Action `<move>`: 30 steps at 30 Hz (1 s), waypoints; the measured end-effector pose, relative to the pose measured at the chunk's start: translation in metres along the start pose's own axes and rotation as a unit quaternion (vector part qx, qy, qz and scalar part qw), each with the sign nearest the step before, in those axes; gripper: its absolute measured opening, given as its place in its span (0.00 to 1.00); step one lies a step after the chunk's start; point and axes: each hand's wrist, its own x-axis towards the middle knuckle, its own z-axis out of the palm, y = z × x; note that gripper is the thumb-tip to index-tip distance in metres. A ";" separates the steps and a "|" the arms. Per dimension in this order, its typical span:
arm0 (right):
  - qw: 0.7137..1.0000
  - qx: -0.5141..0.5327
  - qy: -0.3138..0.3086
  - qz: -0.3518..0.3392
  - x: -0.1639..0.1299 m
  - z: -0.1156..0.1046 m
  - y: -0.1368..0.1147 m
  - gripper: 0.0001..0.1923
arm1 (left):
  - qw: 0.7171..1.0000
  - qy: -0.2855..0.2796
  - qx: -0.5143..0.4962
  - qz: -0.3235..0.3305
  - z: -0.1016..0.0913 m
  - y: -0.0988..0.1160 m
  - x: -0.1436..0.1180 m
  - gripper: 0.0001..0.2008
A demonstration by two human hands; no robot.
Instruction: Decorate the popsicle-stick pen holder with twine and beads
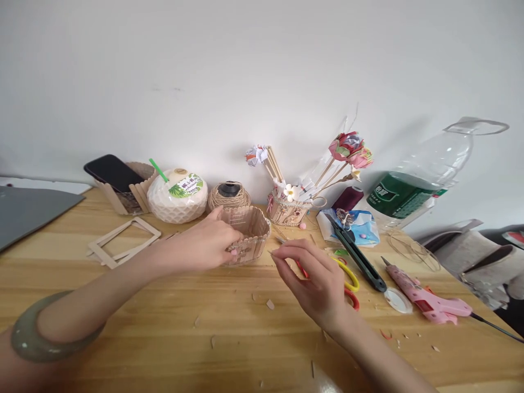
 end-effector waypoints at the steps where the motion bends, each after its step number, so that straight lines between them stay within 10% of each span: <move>1: 1.000 -0.012 -0.001 -0.013 -0.001 0.001 0.001 0.06 | 1.000 0.002 -0.018 -0.020 0.000 0.000 0.002 0.09; 11: 0.989 -0.083 -0.016 -0.118 -0.001 0.003 0.006 0.06 | 0.914 -0.015 -0.392 -0.108 -0.013 0.015 -0.005 0.06; 30: 0.972 -0.117 -0.124 -0.161 0.011 -0.016 -0.007 0.14 | 0.877 -0.035 -0.464 -0.120 -0.016 0.027 -0.008 0.04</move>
